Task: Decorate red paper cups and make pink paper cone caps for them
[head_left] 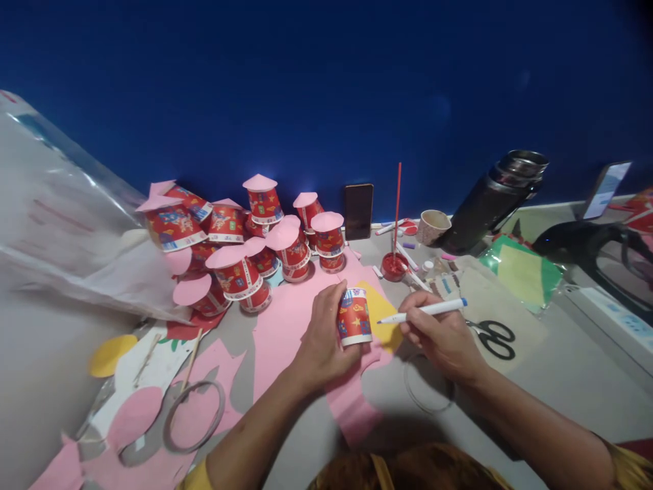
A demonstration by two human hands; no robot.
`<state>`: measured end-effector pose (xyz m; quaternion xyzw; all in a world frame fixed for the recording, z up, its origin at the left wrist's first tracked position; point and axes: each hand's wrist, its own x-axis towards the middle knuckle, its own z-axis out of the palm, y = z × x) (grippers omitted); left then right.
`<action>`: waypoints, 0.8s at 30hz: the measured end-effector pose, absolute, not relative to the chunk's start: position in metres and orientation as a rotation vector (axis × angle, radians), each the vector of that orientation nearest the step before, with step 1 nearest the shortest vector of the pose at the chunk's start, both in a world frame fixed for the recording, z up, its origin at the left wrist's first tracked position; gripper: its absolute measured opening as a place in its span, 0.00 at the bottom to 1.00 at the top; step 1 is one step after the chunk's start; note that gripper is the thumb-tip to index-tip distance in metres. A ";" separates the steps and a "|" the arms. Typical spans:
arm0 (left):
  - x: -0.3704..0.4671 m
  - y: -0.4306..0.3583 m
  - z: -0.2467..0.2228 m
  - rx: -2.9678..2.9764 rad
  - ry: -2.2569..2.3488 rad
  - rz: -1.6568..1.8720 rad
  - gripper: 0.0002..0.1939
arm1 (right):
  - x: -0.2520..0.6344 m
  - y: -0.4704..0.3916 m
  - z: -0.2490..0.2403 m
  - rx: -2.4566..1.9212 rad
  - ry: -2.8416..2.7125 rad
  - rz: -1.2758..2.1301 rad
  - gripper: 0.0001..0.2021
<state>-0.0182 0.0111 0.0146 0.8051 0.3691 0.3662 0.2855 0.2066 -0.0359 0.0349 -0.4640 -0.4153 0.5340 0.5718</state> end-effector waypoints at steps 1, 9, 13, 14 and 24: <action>-0.019 0.011 0.013 2.139 0.987 0.975 0.52 | 0.205 -0.039 0.035 -1.120 -1.031 1.188 0.14; -0.022 0.008 0.016 2.018 0.962 0.959 0.47 | 0.197 -0.044 0.031 -1.192 -1.350 0.688 0.03; -0.021 0.008 0.017 1.845 0.970 0.957 0.43 | 0.202 -0.043 0.031 -1.179 -1.426 0.616 0.05; -0.021 0.008 0.016 1.797 0.966 0.954 0.42 | 0.202 -0.044 0.032 -1.186 -1.433 0.595 0.05; -0.020 0.006 0.013 1.655 0.927 0.909 0.45 | 0.202 -0.047 0.030 -0.971 -1.677 0.478 0.01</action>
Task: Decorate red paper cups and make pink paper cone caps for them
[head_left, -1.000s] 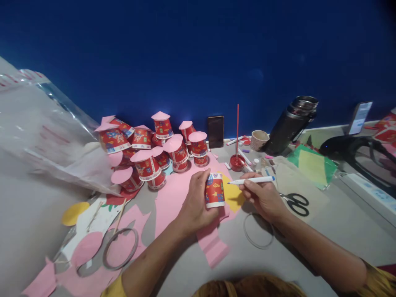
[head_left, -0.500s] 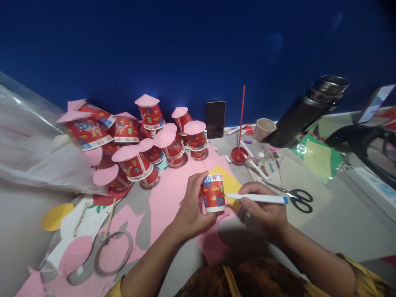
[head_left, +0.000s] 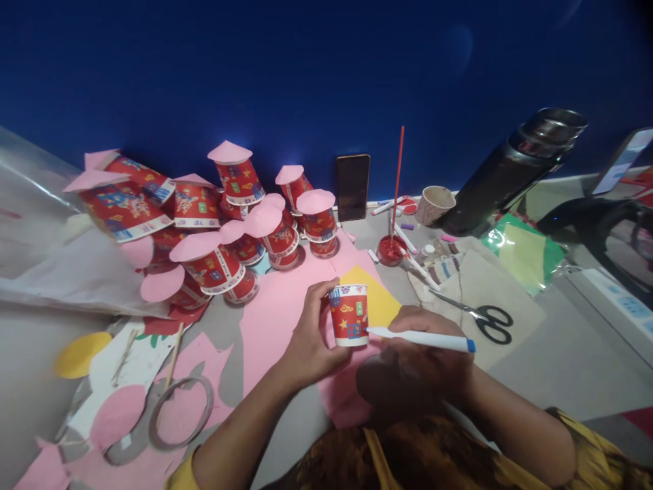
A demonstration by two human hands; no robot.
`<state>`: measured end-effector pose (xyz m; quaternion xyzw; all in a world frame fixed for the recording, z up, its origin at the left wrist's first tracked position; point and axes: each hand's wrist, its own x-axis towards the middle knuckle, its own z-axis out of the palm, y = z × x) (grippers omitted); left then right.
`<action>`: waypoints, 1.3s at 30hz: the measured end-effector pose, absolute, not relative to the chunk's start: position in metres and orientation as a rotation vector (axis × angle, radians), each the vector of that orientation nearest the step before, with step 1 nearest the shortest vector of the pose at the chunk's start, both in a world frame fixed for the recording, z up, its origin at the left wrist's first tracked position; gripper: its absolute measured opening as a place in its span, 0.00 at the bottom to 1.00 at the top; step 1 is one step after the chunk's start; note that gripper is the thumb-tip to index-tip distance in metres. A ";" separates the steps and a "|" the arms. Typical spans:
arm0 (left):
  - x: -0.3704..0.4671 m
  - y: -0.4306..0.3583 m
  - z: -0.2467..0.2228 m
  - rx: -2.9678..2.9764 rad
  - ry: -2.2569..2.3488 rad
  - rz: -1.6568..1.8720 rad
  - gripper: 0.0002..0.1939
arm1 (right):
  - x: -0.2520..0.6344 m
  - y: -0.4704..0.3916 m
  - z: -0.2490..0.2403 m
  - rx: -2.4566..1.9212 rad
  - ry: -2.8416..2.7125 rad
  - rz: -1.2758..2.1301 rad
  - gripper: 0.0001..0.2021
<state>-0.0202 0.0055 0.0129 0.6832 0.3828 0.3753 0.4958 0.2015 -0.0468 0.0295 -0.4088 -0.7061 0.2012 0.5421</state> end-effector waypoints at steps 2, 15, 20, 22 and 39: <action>-0.021 0.005 0.012 1.657 0.924 0.912 0.45 | 0.200 -0.046 0.029 -0.938 -1.700 0.450 0.03; -0.020 0.002 0.012 1.635 0.893 0.904 0.45 | 0.197 -0.046 0.034 -0.952 -1.712 0.392 0.04; -0.019 0.002 0.014 1.630 0.861 0.922 0.44 | 0.197 -0.047 0.031 -0.957 -1.703 0.396 0.03; -0.018 0.003 0.015 1.626 0.858 0.924 0.43 | 0.197 -0.047 0.031 -0.956 -1.712 0.406 0.04; -0.019 0.003 0.012 1.627 0.836 0.950 0.43 | 0.200 -0.047 0.035 -0.903 -1.804 0.442 0.03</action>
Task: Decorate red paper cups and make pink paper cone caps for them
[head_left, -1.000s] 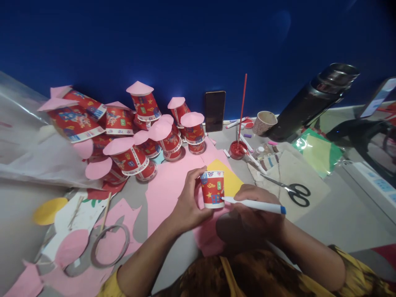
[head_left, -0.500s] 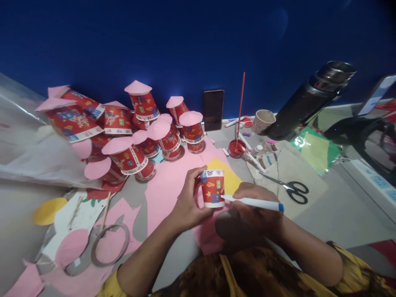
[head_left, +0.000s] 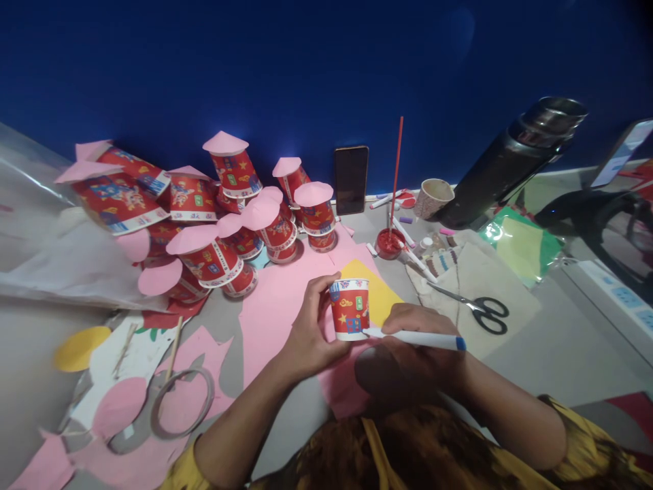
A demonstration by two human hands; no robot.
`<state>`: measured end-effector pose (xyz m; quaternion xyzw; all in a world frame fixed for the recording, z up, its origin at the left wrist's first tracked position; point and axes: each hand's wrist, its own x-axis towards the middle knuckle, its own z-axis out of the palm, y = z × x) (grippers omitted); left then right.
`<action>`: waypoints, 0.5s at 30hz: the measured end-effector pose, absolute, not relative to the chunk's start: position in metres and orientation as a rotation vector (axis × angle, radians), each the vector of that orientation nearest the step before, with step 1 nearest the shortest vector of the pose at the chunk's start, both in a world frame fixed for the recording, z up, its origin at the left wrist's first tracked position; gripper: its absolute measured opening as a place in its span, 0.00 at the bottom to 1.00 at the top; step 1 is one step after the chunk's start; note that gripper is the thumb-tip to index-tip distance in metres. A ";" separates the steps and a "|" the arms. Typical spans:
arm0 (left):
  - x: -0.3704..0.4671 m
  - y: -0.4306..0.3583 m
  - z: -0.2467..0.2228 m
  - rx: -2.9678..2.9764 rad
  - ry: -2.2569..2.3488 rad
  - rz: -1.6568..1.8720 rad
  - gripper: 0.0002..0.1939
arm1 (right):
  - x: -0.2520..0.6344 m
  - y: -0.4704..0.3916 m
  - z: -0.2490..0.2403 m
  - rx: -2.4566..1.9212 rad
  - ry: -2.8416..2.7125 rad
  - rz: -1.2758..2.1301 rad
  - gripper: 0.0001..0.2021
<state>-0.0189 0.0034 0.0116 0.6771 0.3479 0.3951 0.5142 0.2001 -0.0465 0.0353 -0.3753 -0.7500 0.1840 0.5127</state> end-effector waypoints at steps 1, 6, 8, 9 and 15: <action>-0.019 0.003 0.011 1.626 0.834 0.951 0.43 | 0.200 -0.047 0.035 -0.898 -1.806 0.446 0.03; -0.019 0.003 0.008 1.618 0.812 0.967 0.43 | 0.200 -0.047 0.034 -0.904 -1.813 0.450 0.02; -0.018 0.003 0.007 1.618 0.815 0.970 0.43 | 0.200 -0.048 0.034 -0.909 -1.826 0.454 0.02; -0.018 0.003 0.006 1.618 0.817 0.970 0.43 | 0.200 -0.048 0.035 -0.912 -1.829 0.453 0.02; -0.019 0.004 0.007 1.634 0.819 0.960 0.43 | 0.201 -0.047 0.037 -0.908 -1.842 0.456 0.03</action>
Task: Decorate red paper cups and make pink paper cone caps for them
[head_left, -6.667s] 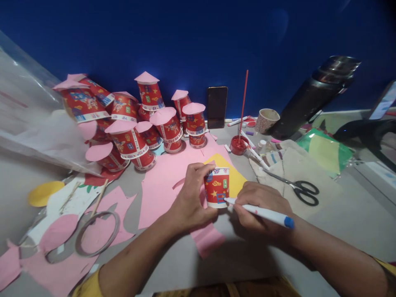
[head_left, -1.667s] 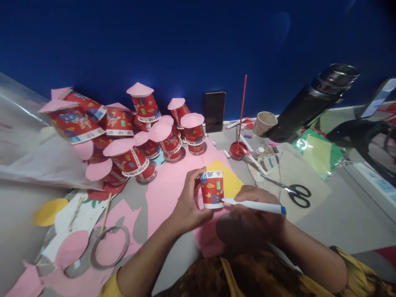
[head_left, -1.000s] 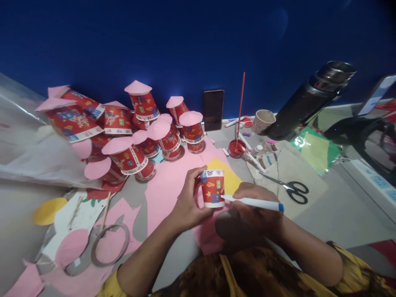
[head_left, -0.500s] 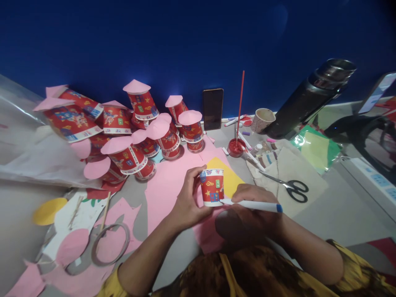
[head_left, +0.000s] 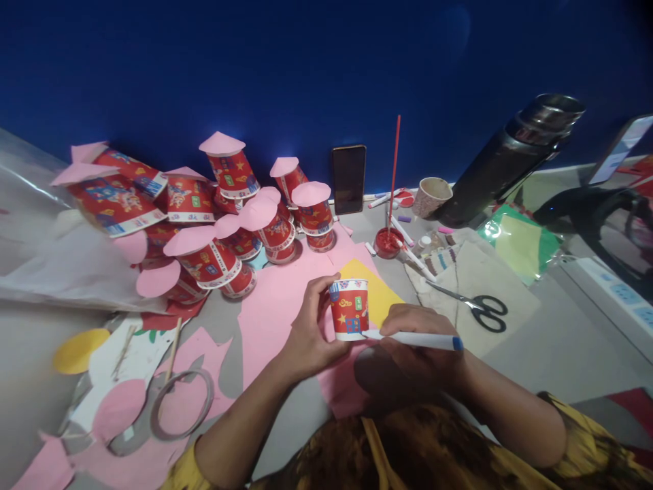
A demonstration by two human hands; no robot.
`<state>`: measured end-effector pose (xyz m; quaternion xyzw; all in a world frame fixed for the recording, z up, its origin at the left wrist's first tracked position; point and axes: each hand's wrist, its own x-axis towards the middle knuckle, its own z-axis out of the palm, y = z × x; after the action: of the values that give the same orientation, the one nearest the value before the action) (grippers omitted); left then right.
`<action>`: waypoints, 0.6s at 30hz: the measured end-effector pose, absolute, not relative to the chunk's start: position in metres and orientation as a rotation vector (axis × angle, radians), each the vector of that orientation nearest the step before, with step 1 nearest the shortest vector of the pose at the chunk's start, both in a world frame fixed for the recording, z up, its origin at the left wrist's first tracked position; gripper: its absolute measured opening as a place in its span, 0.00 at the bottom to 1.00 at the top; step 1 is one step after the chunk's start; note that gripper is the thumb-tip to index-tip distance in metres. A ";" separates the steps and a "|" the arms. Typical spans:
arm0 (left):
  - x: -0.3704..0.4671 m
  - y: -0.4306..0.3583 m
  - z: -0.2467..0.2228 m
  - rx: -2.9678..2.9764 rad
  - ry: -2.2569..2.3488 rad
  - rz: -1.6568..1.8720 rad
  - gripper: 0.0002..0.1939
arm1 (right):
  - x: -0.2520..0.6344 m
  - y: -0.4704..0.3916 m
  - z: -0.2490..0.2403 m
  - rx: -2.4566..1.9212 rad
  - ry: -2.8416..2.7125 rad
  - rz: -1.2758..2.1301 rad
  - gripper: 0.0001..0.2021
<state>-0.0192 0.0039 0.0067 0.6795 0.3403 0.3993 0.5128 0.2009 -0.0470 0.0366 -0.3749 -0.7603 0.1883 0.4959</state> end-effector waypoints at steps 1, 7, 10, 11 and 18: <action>-0.019 0.004 0.007 1.633 0.815 0.960 0.42 | 0.201 -0.047 0.037 -0.907 -1.843 0.459 0.03; -0.019 0.003 0.005 1.625 0.802 0.967 0.44 | 0.201 -0.047 0.039 -0.918 -1.822 0.452 0.03; -0.020 0.003 0.005 1.639 0.796 0.971 0.44 | 0.200 -0.047 0.038 -0.920 -1.819 0.448 0.04; -0.020 0.003 0.005 1.642 0.794 0.969 0.44 | 0.200 -0.047 0.038 -0.921 -1.822 0.444 0.04; -0.020 0.004 0.004 1.639 0.789 0.964 0.44 | 0.199 -0.046 0.038 -0.906 -1.813 0.403 0.03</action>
<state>-0.0202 0.0042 0.0041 0.6823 0.3283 0.4013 0.5154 0.1993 -0.0462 0.0375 -0.3767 -0.7537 0.1674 0.5119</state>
